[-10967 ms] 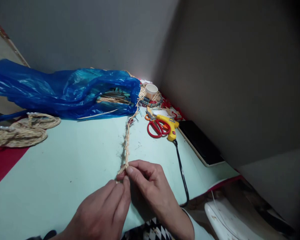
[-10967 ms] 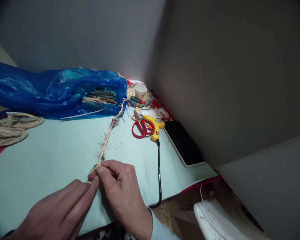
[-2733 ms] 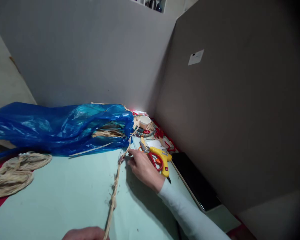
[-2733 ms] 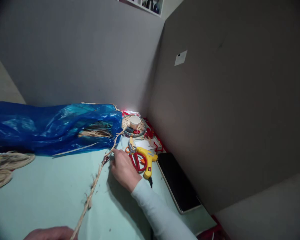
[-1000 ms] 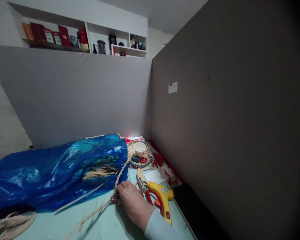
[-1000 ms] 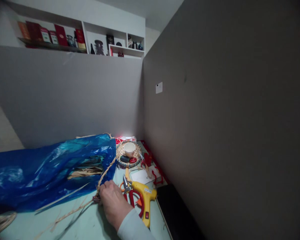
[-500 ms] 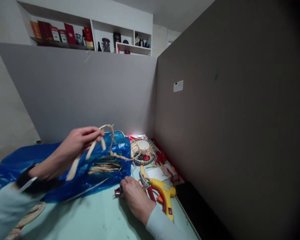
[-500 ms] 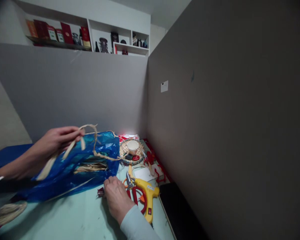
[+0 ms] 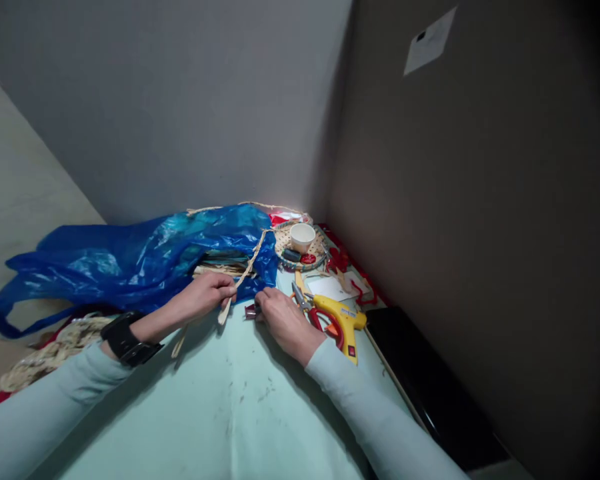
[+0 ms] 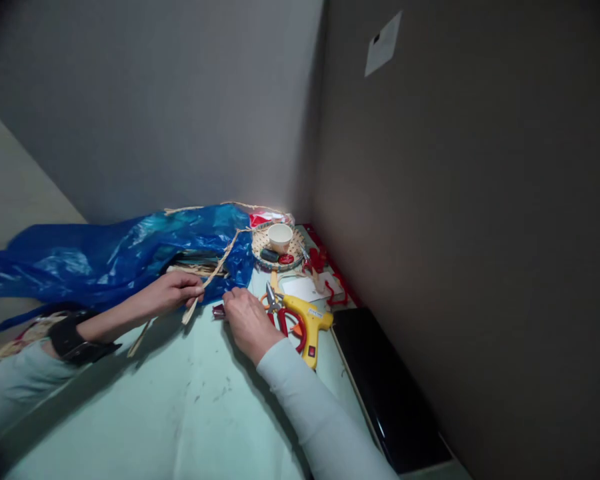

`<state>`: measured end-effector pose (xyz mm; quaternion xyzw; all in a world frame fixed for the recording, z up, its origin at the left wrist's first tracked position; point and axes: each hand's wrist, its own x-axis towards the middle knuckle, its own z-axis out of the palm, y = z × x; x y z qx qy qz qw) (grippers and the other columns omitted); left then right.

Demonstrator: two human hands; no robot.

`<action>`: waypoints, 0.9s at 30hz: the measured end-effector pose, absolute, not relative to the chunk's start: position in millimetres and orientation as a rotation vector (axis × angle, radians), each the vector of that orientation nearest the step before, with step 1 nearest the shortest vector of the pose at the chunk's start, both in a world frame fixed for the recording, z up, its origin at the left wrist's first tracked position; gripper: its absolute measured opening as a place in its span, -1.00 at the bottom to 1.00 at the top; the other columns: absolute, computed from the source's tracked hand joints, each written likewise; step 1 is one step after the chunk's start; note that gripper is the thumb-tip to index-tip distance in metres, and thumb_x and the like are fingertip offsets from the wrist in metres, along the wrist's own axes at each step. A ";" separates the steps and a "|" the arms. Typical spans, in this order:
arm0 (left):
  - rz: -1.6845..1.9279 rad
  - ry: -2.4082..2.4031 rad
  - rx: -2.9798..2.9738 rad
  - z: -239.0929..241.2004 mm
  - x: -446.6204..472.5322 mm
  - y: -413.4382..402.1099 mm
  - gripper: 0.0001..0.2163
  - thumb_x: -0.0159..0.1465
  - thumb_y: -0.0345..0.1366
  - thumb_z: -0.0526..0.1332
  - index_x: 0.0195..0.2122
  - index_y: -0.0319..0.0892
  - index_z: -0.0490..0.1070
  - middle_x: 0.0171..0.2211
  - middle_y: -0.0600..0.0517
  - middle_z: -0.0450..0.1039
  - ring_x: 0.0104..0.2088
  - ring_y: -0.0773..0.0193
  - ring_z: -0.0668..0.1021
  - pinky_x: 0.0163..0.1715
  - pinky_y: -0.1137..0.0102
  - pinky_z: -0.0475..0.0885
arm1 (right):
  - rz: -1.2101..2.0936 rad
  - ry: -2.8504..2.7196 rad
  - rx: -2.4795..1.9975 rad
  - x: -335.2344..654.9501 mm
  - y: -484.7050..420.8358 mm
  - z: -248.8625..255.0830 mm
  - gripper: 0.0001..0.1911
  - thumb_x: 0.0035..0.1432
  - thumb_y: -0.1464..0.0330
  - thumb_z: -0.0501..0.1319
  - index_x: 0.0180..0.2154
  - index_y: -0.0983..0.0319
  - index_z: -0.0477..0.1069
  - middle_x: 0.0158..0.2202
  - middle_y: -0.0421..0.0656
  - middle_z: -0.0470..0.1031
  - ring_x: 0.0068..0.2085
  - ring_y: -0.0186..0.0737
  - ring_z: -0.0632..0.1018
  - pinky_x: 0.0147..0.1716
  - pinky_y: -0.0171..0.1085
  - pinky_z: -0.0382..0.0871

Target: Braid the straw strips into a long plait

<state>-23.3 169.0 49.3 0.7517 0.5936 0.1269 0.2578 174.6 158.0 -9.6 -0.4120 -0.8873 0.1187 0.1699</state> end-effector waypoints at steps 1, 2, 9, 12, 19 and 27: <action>0.301 1.601 2.017 41.0 -27.0 165.0 -0.72 0.39 -0.18 0.26 0.05 -0.20 0.46 -0.01 -0.05 0.54 -0.13 0.11 0.63 -0.15 0.15 0.59 | 0.347 -2.523 -1.170 175.0 158.4 -9.5 -0.84 0.36 0.38 0.23 -0.06 0.29 0.46 -0.05 -0.10 0.51 -0.03 -0.10 0.55 -0.02 -0.03 0.46; 0.268 1.591 2.002 34.7 -28.6 161.1 -0.72 0.39 -0.18 0.26 0.05 -0.20 0.46 -0.01 -0.05 0.54 -0.13 0.10 0.63 -0.15 0.14 0.59 | 0.358 -2.526 -1.168 175.3 158.6 -9.0 -0.86 0.37 0.41 0.22 -0.07 0.30 0.46 -0.06 -0.08 0.51 -0.03 -0.10 0.54 -0.02 -0.06 0.45; 0.210 1.597 2.053 16.4 -19.8 143.6 -0.74 0.39 -0.17 0.26 0.00 -0.21 0.49 -0.07 -0.03 0.56 -0.17 0.13 0.63 -0.17 0.16 0.59 | 0.391 -2.543 -1.165 176.2 157.4 -3.2 -0.77 0.30 0.64 0.08 -0.15 0.31 0.44 -0.14 0.00 0.49 -0.08 -0.11 0.48 -0.10 -0.23 0.33; 0.202 1.647 2.114 14.8 -18.5 143.9 -0.75 0.39 -0.17 0.26 -0.02 -0.21 0.49 -0.08 -0.02 0.57 -0.17 0.13 0.63 -0.17 0.17 0.59 | 0.377 -2.550 -1.165 176.5 157.5 -3.2 -0.78 0.29 0.64 0.09 -0.15 0.31 0.43 -0.14 -0.01 0.48 -0.09 -0.12 0.48 -0.13 -0.25 0.31; 0.130 1.755 2.249 19.5 -10.8 134.9 -0.80 0.41 -0.20 0.25 -0.06 -0.21 0.50 -0.11 -0.02 0.58 -0.18 0.17 0.63 -0.15 0.16 0.58 | 0.383 -2.548 -1.141 177.1 158.6 -4.5 -0.79 0.29 0.65 0.08 -0.17 0.31 0.41 -0.18 -0.04 0.47 -0.15 -0.15 0.47 -0.17 -0.26 0.28; 0.087 1.795 2.382 17.2 -12.0 124.9 -0.85 0.42 -0.27 0.22 -0.24 -0.22 0.51 -0.30 0.05 0.56 -0.29 0.23 0.61 -0.20 0.22 0.55 | 0.393 -2.528 -1.120 177.7 157.9 -2.7 -0.80 0.30 0.64 0.09 -0.22 0.29 0.40 -0.22 -0.07 0.46 -0.21 -0.18 0.45 -0.22 -0.26 0.25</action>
